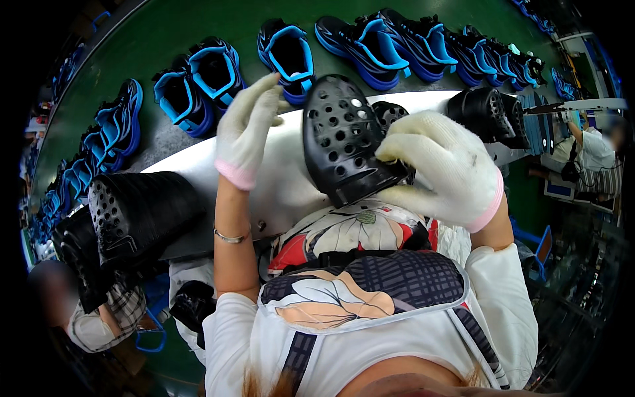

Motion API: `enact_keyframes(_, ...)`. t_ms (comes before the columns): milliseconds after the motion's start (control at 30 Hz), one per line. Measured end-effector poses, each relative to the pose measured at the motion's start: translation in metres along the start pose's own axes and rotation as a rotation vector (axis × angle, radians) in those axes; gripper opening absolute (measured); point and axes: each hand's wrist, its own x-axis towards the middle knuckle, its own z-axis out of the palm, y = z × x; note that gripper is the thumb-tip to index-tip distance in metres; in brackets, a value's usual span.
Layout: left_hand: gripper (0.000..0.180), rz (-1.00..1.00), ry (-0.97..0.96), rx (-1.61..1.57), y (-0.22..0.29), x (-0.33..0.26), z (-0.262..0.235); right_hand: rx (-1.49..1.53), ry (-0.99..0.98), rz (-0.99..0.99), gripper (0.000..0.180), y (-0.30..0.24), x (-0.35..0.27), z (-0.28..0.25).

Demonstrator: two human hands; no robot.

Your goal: The person assembles shoes by taking a black rubber sole component and fitting it onto the bottom of a blue and black shoe upper, handling them one at a time.

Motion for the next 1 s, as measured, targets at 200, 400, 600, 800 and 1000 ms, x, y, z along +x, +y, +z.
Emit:
enact_keyframes(200, 0.084, -0.237, -0.340, -0.899, 0.025, -0.009, 0.023, 0.097, 0.072, -0.092, 0.041, 0.002, 0.022, 0.022)
enact_keyframes(400, 0.038, -0.159, -0.014, -0.982, 0.007, 0.004, 0.019, 0.079, 0.027, 0.163, 0.050, 0.015, 0.038, 0.047)
enact_keyframes(600, 0.021, -0.005, 0.198, -0.847, 0.006, 0.026, 0.023, 0.051, -0.105, 0.396, 0.043, 0.016, 0.061, 0.062)
enact_keyframes(800, 0.038, -0.124, 0.133, -0.508, -0.008, 0.047, 0.012, -0.071, -0.205, 0.346, 0.040, 0.047, 0.081, 0.058)
enact_keyframes(1000, 0.035, 0.142, 0.019, 0.349, -0.055, 0.048, 0.003, -0.191, -0.464, 0.517, 0.056, 0.104, 0.115, 0.058)
